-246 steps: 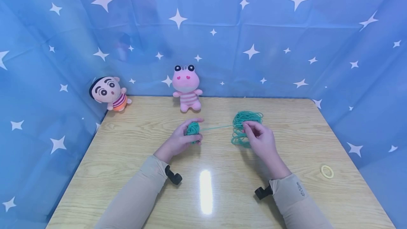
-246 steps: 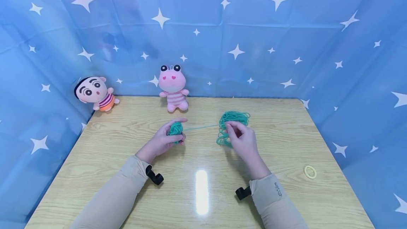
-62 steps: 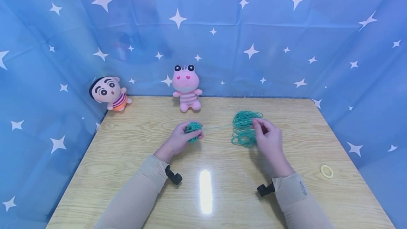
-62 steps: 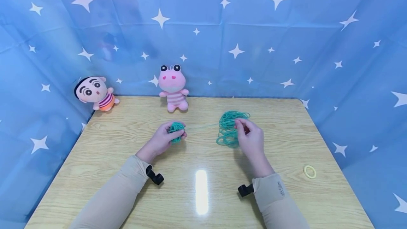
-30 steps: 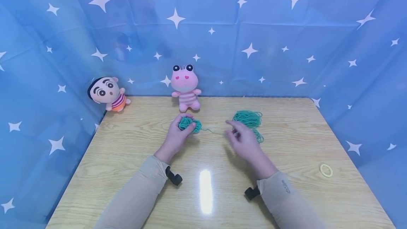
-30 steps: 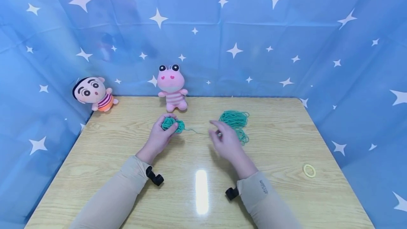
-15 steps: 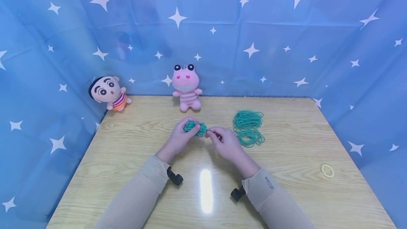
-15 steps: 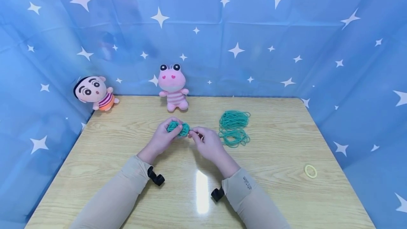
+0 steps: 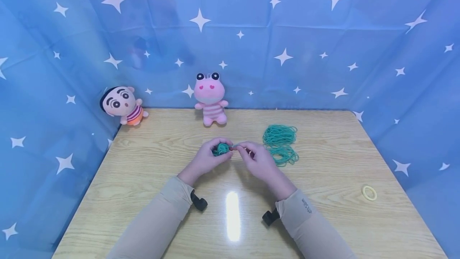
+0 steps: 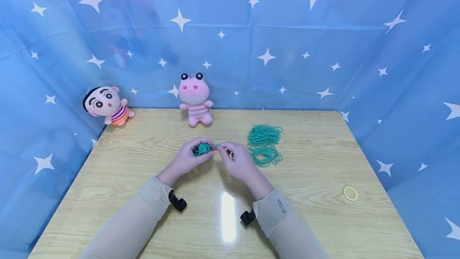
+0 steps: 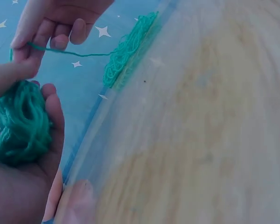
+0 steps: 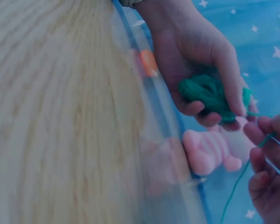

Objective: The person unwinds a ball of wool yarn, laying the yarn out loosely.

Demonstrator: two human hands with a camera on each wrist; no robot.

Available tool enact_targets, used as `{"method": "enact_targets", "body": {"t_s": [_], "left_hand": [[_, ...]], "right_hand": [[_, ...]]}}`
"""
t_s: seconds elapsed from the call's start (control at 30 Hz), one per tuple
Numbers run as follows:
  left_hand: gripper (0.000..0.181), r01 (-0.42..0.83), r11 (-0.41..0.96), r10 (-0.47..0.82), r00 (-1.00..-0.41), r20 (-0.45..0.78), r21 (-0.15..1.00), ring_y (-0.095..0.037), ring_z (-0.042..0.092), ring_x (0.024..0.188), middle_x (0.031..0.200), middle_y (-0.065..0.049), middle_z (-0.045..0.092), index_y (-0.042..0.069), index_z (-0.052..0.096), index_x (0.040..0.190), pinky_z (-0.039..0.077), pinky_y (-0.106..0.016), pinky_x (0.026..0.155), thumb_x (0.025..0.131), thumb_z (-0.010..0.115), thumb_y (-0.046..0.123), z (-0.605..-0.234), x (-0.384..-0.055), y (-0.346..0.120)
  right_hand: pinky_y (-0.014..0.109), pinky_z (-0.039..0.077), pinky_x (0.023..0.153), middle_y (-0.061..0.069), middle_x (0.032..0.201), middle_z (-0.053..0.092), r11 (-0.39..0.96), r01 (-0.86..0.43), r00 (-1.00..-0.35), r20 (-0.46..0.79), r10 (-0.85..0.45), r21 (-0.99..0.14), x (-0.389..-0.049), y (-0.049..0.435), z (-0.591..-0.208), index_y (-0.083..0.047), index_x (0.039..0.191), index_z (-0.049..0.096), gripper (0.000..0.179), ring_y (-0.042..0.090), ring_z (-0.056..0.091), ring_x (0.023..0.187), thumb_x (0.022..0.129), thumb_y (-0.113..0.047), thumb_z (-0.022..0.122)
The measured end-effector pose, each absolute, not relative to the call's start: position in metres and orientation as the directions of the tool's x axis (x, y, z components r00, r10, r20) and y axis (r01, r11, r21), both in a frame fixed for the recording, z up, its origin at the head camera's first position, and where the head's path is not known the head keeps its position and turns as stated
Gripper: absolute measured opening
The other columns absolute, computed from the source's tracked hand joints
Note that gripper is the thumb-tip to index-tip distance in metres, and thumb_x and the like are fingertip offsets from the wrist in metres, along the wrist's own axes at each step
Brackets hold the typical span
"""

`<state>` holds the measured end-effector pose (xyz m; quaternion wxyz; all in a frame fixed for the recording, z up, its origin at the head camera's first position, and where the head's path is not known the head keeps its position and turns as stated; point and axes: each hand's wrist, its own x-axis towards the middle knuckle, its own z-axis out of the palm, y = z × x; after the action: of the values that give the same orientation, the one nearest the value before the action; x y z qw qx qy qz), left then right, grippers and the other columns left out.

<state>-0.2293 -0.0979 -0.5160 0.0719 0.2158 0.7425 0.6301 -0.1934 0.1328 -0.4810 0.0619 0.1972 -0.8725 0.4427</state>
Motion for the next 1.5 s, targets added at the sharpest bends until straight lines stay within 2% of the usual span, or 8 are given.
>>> {"method": "enact_targets", "body": {"t_s": [0.23, 0.53, 0.7, 0.83, 1.1, 1.27, 1.4, 1.5], "left_hand": [[0.011, 0.066, -0.125, 0.428, -0.897, 0.113, 0.99, -0.017, 0.076, 0.087, 0.112, -0.017, 0.075, 0.002, 0.057, 0.12, 0.07, -0.037, 0.078, 0.11, 0.062, 0.005, -0.512, -0.229, -0.1], [0.02, -0.108, -0.378, 0.347, -0.937, 0.032, 0.919, -0.019, 0.071, 0.081, 0.101, -0.002, 0.062, 0.017, 0.048, 0.125, 0.064, -0.032, 0.067, 0.11, 0.035, 0.013, -0.508, -0.233, -0.104], [0.013, -0.128, -0.369, 0.335, -0.942, 0.003, 0.921, -0.013, 0.07, 0.08, 0.098, 0.003, 0.065, 0.021, 0.053, 0.12, 0.062, -0.031, 0.069, 0.114, 0.043, 0.016, -0.507, -0.234, -0.104], [0.015, -0.098, -0.337, 0.371, -0.928, 0.036, 0.936, -0.011, 0.071, 0.092, 0.115, 0.002, 0.065, 0.018, 0.056, 0.104, 0.066, -0.028, 0.08, 0.112, 0.056, 0.006, -0.51, -0.234, -0.106], [0.035, -0.063, -0.356, 0.425, -0.899, 0.102, 0.932, -0.017, 0.072, 0.116, 0.131, -0.002, 0.066, 0.016, 0.037, 0.083, 0.066, -0.04, 0.104, 0.105, 0.054, -0.006, -0.512, -0.233, -0.108], [0.03, -0.079, -0.409, 0.399, -0.911, 0.101, 0.909, -0.013, 0.075, 0.108, 0.114, 0.004, 0.07, 0.013, 0.051, 0.109, 0.067, -0.03, 0.097, 0.098, 0.057, -0.015, -0.511, -0.233, -0.108], [0.063, -0.06, -0.363, 0.417, -0.903, 0.104, 0.93, -0.01, 0.073, 0.109, 0.118, 0.004, 0.073, 0.005, 0.053, 0.15, 0.064, -0.023, 0.096, 0.092, 0.062, -0.019, -0.512, -0.235, -0.109], [0.058, -0.036, -0.297, 0.431, -0.897, 0.101, 0.954, -0.01, 0.07, 0.108, 0.119, 0.003, 0.072, -0.004, 0.06, 0.147, 0.063, -0.021, 0.094, 0.091, 0.066, -0.018, -0.514, -0.235, -0.108]], "right_hand": [[0.023, 0.044, 0.056, 0.006, 0.075, 0.067, 0.492, -0.432, -0.898, 0.413, -0.153, -0.756, -0.196, 0.146, -0.478, -0.014, 0.11, 0.083, 0.023, 0.007, 0.048, 0.061, 0.114, -0.022, 0.062], [0.019, 0.042, 0.052, 0.016, 0.091, 0.079, 0.435, -0.384, -0.901, 0.434, 0.017, -0.814, -0.199, 0.178, -0.478, -0.012, 0.119, 0.082, 0.023, 0.004, 0.05, 0.057, 0.114, -0.022, 0.062], [0.018, 0.043, 0.053, 0.011, 0.101, 0.082, 0.436, -0.312, -0.909, 0.399, 0.123, -0.844, -0.2, 0.202, -0.479, -0.013, 0.123, 0.081, 0.028, 0.003, 0.053, 0.061, 0.114, -0.031, 0.061], [0.021, 0.039, 0.05, 0.002, 0.098, 0.081, 0.448, -0.231, -0.91, 0.355, 0.214, -0.864, -0.2, 0.222, -0.479, -0.016, 0.121, 0.082, 0.034, 0.004, 0.047, 0.057, 0.115, -0.04, 0.059], [0.019, 0.039, 0.049, -0.002, 0.097, 0.08, 0.461, -0.158, -0.902, 0.318, 0.294, -0.874, -0.198, 0.244, -0.482, -0.016, 0.124, 0.082, 0.034, 0.004, 0.05, 0.059, 0.114, -0.04, 0.06], [0.014, 0.046, 0.056, 0.01, 0.1, 0.081, 0.522, -0.146, -0.908, 0.323, 0.268, -0.841, -0.197, 0.251, -0.483, -0.008, 0.121, 0.082, 0.036, -0.001, 0.056, 0.067, 0.114, -0.036, 0.061], [0.01, 0.051, 0.069, 0.017, 0.109, 0.081, 0.603, -0.117, -0.937, 0.288, 0.195, -0.789, -0.196, 0.259, -0.483, -0.005, 0.122, 0.08, 0.041, -0.001, 0.064, 0.084, 0.115, -0.037, 0.057], [0.014, 0.053, 0.073, 0.016, 0.114, 0.082, 0.673, -0.078, -0.961, 0.235, 0.145, -0.736, -0.196, 0.264, -0.484, -0.006, 0.125, 0.08, 0.043, 0.009, 0.067, 0.095, 0.115, -0.039, 0.056]]}}
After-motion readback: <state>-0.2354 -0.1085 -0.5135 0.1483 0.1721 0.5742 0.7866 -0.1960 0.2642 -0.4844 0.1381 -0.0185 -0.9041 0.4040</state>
